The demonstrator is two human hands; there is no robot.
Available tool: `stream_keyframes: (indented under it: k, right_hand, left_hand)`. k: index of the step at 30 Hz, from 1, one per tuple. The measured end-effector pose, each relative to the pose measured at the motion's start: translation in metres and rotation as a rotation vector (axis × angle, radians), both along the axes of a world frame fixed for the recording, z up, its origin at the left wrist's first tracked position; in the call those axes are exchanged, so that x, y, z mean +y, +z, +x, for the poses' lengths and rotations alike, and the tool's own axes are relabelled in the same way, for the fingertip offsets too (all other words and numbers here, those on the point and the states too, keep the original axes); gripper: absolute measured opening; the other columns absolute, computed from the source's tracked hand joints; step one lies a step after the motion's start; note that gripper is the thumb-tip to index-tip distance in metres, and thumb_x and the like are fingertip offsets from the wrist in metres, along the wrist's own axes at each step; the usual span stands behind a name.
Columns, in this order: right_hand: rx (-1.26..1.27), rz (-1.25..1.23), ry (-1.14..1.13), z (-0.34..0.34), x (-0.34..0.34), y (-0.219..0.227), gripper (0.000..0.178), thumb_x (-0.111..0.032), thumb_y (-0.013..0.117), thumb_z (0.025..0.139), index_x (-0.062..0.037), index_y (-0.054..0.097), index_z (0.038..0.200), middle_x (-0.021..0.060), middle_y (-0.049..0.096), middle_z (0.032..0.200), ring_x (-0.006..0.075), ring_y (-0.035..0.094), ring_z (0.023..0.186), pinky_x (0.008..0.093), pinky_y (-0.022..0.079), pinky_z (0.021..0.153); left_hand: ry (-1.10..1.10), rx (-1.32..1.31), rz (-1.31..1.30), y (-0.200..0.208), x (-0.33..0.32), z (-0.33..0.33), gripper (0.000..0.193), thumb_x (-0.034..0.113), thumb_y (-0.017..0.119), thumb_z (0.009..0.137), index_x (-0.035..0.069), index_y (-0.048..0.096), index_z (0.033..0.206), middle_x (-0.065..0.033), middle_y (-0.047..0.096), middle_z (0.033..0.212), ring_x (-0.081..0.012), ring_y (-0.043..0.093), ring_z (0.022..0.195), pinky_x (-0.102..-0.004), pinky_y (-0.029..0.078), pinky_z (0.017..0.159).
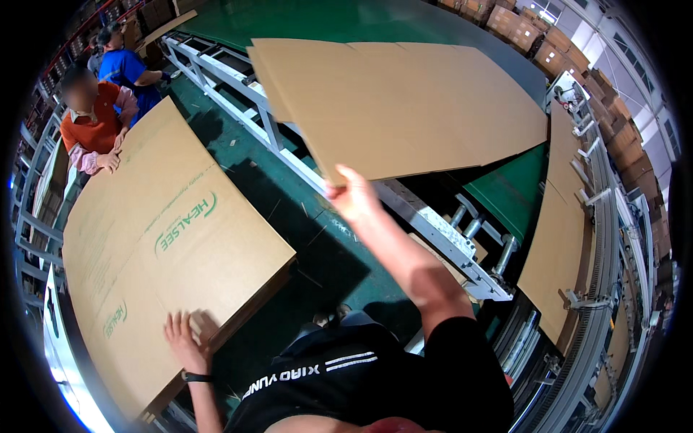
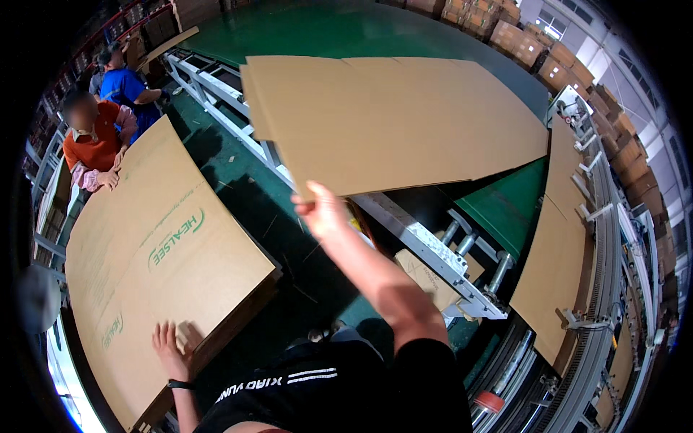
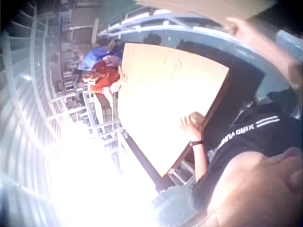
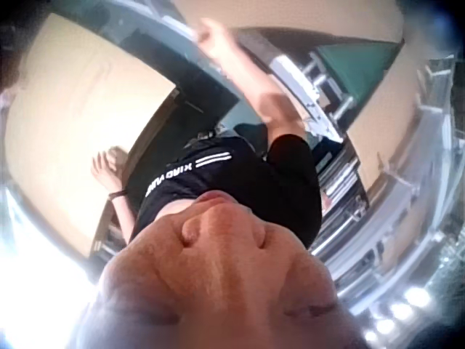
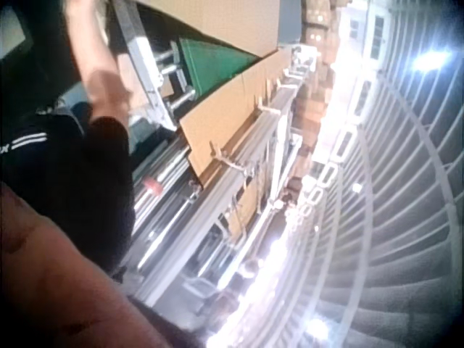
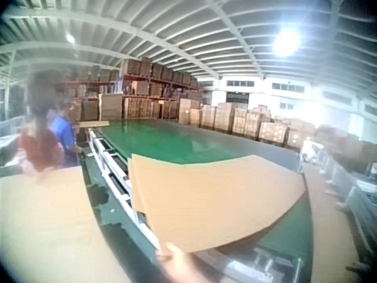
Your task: The person assembles flat cardboard boxes on a conveyor belt. They fold the flaps, tuck in the tabs, and secure the boxes before passing them down the line.
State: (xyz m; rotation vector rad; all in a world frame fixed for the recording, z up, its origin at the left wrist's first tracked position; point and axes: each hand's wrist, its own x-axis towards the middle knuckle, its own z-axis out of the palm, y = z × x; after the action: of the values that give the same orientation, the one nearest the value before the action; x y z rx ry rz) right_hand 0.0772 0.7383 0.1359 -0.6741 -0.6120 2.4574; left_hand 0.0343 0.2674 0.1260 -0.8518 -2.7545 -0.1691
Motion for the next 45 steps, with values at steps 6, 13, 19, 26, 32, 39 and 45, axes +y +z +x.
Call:
stream_keyframes:
  k: [6,13,19,26,32,39,45]
  right_hand:
    - [0.681,0.107,0.625,0.008,-0.047,0.211,0.037,-0.04,0.056,0.091,-0.0033,0.063,0.092,0.0156,0.069,0.092,0.0249,0.068,0.076,0.0372,0.054,0.066]
    - [0.895,0.469,0.11,0.113,0.257,0.265,0.044,-0.032,0.04,0.096,0.0016,0.052,0.122,0.0133,0.061,0.111,0.0229,0.056,0.095,0.0386,0.043,0.082]
    - [-1.317,1.57,-0.654,0.184,0.458,-0.073,0.085,-0.023,0.074,0.076,-0.0029,0.027,0.143,0.0228,0.034,0.144,0.0355,0.039,0.129,0.045,0.036,0.104]
    - [-1.044,0.021,-0.796,0.107,0.461,-0.213,0.081,-0.035,0.076,0.076,-0.0083,0.037,0.141,0.0124,0.053,0.132,0.0266,0.054,0.118,0.0431,0.044,0.096]
    - [-0.717,-0.097,-0.709,0.037,0.468,-0.226,0.05,-0.025,0.071,0.077,-0.0072,0.056,0.121,0.0112,0.062,0.116,0.0239,0.062,0.101,0.0382,0.051,0.08]
    - [-0.699,0.182,-0.688,-0.082,0.507,-0.17,0.04,0.001,0.069,0.072,0.0043,0.058,0.11,0.0125,0.063,0.097,0.026,0.061,0.081,0.0369,0.051,0.067]
    - [-0.259,0.294,-0.216,-0.152,0.587,-0.082,0.052,0.017,0.06,0.069,0.0057,0.051,0.119,0.009,0.057,0.076,0.0153,0.051,0.05,0.0267,0.037,0.041]
  left_hand:
    - [-0.587,-0.52,0.737,0.003,0.238,0.024,0.05,0.004,0.069,0.074,0.002,0.056,0.122,-0.0202,0.053,0.127,-0.0343,0.049,0.121,-0.0396,0.038,0.103]
    - [0.14,-2.042,0.993,-0.22,0.508,0.008,0.099,0.049,0.07,0.08,0.004,0.013,0.148,-0.0165,0.025,0.15,-0.0338,0.02,0.14,-0.0481,0.016,0.113]
    - [0.056,-2.152,1.098,-0.301,0.604,0.0,0.053,0.022,0.07,0.085,0.001,0.047,0.128,-0.0113,0.061,0.119,-0.0276,0.059,0.108,-0.0361,0.048,0.088]
    - [0.214,-1.738,1.35,-0.214,0.63,-0.02,0.046,0.003,0.076,0.073,-0.004,0.058,0.115,-0.0142,0.065,0.108,-0.0263,0.064,0.095,-0.041,0.052,0.084]
    - [0.014,-1.472,1.285,-0.09,0.626,-0.108,0.032,-0.001,0.066,0.076,-0.007,0.06,0.106,-0.0126,0.067,0.097,-0.0228,0.066,0.081,-0.0353,0.055,0.075]
    - [0.04,-1.31,1.334,-0.046,0.62,-0.142,0.045,0.006,0.058,0.083,-0.007,0.047,0.125,-0.0174,0.061,0.114,-0.0295,0.063,0.099,-0.0427,0.053,0.087]
    - [0.006,-1.385,1.51,0.003,0.649,-0.196,0.038,0.003,0.059,0.084,-0.005,0.051,0.12,-0.0158,0.062,0.112,-0.0277,0.063,0.098,-0.041,0.052,0.089]
